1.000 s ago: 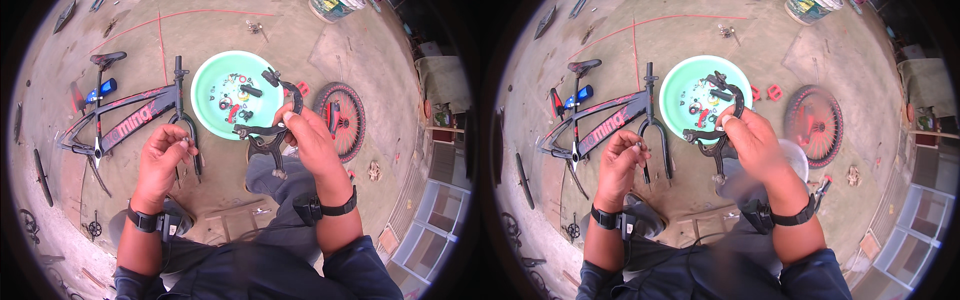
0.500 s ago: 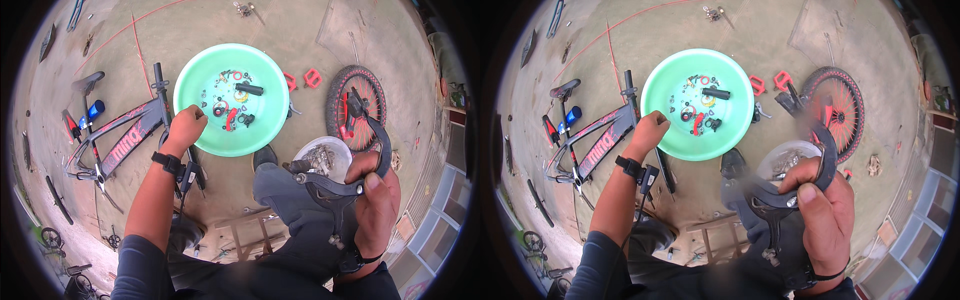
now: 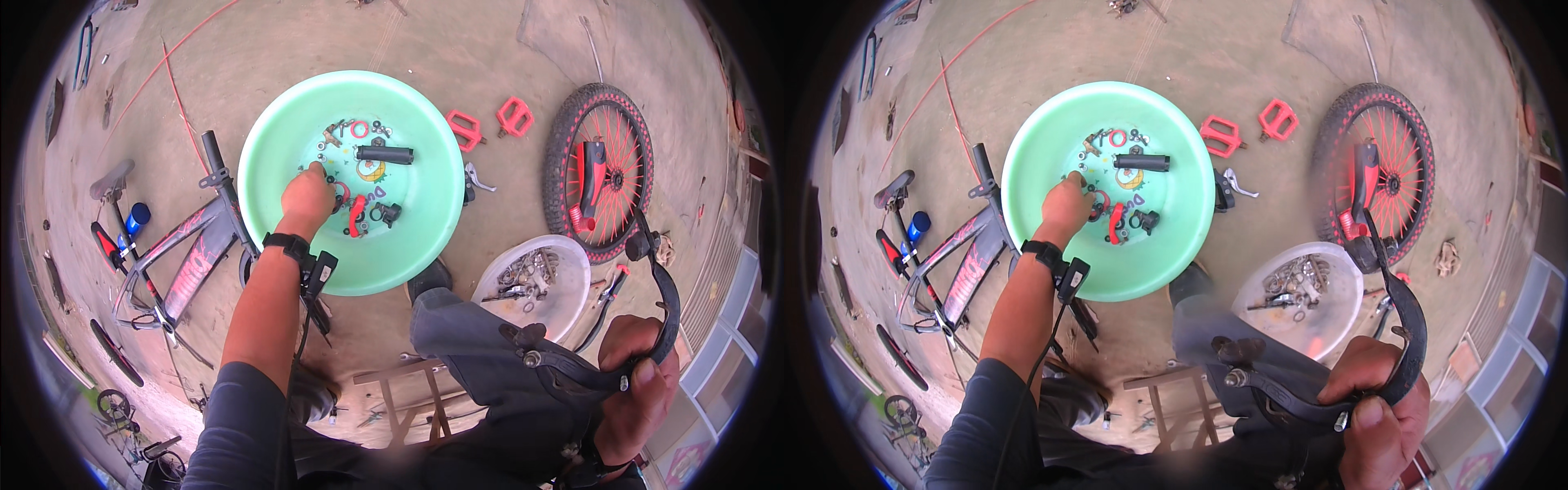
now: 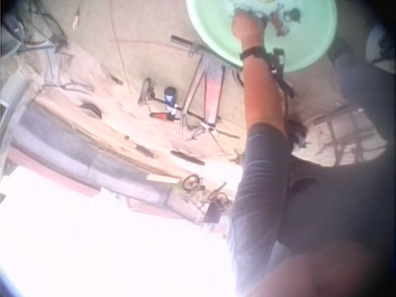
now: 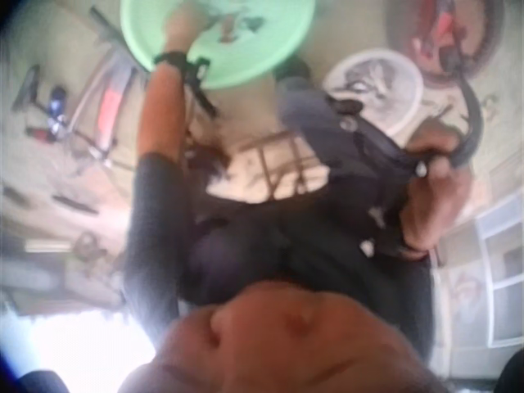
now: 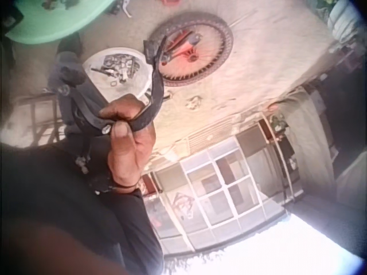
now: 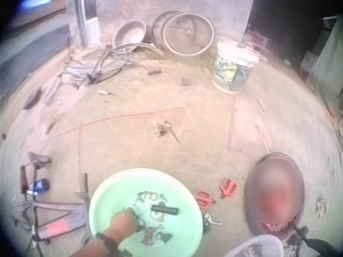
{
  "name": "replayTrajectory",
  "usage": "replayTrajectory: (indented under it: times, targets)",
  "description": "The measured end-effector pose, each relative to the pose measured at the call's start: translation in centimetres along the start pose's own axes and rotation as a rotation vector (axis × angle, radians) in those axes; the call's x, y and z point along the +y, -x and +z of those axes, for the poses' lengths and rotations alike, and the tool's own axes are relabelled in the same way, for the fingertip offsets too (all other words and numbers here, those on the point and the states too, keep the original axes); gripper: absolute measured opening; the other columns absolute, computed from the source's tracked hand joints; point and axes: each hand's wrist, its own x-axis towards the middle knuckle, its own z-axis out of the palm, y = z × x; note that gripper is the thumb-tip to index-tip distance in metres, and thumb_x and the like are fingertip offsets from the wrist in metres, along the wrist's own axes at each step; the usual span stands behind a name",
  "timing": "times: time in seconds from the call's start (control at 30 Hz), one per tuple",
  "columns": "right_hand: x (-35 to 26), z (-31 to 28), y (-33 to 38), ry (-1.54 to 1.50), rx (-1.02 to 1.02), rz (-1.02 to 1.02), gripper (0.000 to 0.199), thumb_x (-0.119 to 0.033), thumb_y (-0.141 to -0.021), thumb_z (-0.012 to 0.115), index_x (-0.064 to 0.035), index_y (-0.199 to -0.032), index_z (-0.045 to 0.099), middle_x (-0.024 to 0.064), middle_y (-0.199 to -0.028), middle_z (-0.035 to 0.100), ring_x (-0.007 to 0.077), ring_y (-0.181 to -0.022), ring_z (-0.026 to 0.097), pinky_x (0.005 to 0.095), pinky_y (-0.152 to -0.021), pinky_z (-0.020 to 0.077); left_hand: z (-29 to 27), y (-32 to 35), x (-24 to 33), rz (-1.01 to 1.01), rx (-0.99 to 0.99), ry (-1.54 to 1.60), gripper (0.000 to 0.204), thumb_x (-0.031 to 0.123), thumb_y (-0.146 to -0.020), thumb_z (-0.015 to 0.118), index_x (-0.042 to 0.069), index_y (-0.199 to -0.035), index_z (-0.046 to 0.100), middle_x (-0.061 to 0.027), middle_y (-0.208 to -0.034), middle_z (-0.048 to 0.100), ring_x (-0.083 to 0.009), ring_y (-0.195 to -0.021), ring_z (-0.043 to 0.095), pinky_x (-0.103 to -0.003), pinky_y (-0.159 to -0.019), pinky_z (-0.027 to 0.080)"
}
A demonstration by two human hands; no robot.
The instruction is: The person assembles a bicycle brake caliper by hand, inserting a brake cable, threading a bolt, and tightening it with a wrench. They then attach a brake pad to the caliper.
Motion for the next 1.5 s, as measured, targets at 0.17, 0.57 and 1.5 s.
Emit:
replayTrajectory:
  times: [0.17,0.57,1.5]
  targets:
    - [0.1,-0.4,-0.4,-0.003,-0.025,0.042,0.045,-0.044,-0.095,0.059,-0.0021,-0.079,0.056,0.0062,-0.073,0.051,0.0137,-0.069,0.044,0.0290,-0.063,0.0297,1.1,-0.8,-0.1,0.030,-0.011,-0.048,0.033,0.026,-0.093,0.070,0.005,-0.117,0.065,-0.0187,-0.104,0.075,-0.0364,-0.099,0.072,-0.047,-0.087,0.056]
    - [-1.8,0.3,0.8,-0.005,-0.180,0.004,0.043,-0.041,-0.095,0.058,0.0011,-0.087,0.061,0.0073,-0.080,0.056,0.0159,-0.077,0.051,0.0304,-0.072,0.0363,-5.5,7.4,-0.8,0.129,-0.342,1.646,0.018,0.012,-0.102,0.068,0.007,-0.118,0.062,0.0032,-0.080,0.058,-0.0046,-0.058,0.040,-0.021,-0.050,0.030]
    - [-2.4,3.3,5.1,0.064,-0.280,-0.341,0.022,-0.018,-0.104,0.050,-0.0013,-0.099,0.063,-0.0024,-0.079,0.049,0.0075,-0.074,0.043,0.0279,-0.067,0.0370,-5.6,23.4,-5.7,0.088,-0.064,1.015,0.024,0.017,-0.094,0.070,0.001,-0.112,0.066,0.0008,-0.082,0.063,-0.0078,-0.063,0.051,-0.027,-0.055,0.040]
